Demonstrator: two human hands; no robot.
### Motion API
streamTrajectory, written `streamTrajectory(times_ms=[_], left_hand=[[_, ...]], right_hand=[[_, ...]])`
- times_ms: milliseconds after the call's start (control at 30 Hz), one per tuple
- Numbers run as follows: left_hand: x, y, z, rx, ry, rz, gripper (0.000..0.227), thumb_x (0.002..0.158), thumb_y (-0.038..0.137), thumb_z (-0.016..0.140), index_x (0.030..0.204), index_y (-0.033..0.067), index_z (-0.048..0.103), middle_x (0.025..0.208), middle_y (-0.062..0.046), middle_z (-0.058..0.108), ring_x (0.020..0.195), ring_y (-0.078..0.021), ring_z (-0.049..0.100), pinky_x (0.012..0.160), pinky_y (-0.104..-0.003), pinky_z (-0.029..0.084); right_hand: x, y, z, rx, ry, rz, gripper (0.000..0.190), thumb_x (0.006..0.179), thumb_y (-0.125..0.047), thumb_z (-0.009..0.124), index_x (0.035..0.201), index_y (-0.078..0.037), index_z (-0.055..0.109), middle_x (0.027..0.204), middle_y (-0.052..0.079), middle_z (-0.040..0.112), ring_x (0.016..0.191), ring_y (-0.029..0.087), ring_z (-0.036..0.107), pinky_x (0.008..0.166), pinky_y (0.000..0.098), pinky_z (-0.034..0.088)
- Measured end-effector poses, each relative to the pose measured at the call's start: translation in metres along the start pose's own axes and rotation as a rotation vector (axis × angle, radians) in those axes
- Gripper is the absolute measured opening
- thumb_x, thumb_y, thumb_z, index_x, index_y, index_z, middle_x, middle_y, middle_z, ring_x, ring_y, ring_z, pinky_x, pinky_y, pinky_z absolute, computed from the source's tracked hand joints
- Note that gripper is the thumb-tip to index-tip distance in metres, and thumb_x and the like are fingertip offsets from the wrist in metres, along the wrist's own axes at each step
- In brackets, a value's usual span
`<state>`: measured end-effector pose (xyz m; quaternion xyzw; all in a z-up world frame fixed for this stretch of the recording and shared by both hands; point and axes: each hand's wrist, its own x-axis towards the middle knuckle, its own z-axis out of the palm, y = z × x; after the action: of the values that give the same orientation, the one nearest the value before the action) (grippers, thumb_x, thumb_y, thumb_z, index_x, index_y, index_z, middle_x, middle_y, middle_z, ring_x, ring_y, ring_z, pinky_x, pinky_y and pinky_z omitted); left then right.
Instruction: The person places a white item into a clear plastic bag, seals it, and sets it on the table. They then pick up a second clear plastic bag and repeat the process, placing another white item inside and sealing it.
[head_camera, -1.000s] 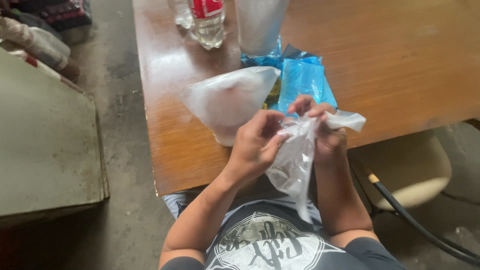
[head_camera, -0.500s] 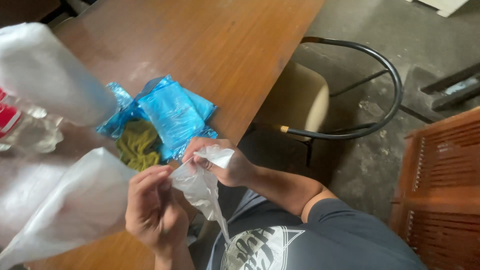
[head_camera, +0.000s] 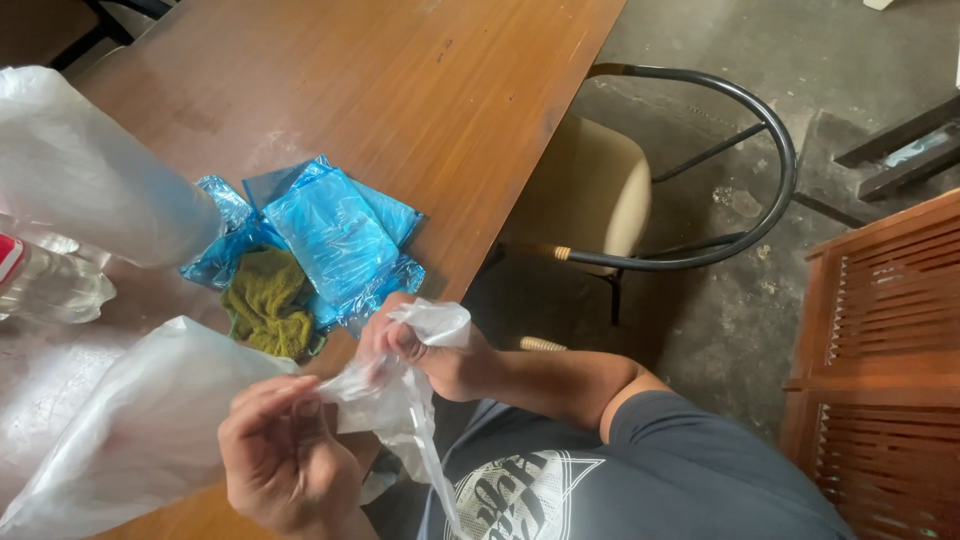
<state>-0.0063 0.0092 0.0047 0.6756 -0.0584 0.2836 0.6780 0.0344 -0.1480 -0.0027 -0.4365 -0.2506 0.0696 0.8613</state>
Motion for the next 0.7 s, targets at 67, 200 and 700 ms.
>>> streamTrajectory(times_ms=[67, 200, 700], left_hand=[[0.000, 0.002, -0.002, 0.090, -0.042, 0.043, 0.027, 0.091, -0.026, 0.051, 0.109, -0.0072, 0.059, 0.104, -0.019, 0.057, 0.099, -0.0255, 0.060, 0.084, -0.030, 0.056], [0.003, 0.000, 0.003, 0.192, -0.132, 0.094, 0.023, 0.094, -0.024, 0.055, 0.108, -0.0071, 0.062, 0.101, -0.019, 0.055, 0.091, -0.0259, 0.057, 0.080, -0.032, 0.050], [-0.006, -0.016, 0.020, 0.047, 0.030, 0.102, 0.027, 0.105, 0.025, 0.062, 0.106, -0.0017, 0.059, 0.090, -0.013, 0.061, 0.079, -0.0222, 0.058, 0.076, -0.032, 0.049]], right_hand=[[0.003, -0.002, 0.005, -0.090, 0.146, -0.061, 0.035, 0.108, -0.039, 0.053, 0.095, -0.007, 0.060, 0.078, 0.006, 0.061, 0.071, 0.016, 0.058, 0.077, 0.0306, 0.048], [-0.003, 0.002, 0.001, -0.067, 0.096, -0.095, 0.031, 0.108, -0.042, 0.053, 0.098, -0.013, 0.057, 0.094, 0.008, 0.054, 0.086, 0.017, 0.054, 0.077, 0.0281, 0.046], [-0.020, 0.022, -0.017, 0.188, 0.205, 0.021, 0.032, 0.103, -0.036, 0.063, 0.089, -0.008, 0.058, 0.087, 0.007, 0.063, 0.074, 0.014, 0.059, 0.066, 0.0253, 0.047]])
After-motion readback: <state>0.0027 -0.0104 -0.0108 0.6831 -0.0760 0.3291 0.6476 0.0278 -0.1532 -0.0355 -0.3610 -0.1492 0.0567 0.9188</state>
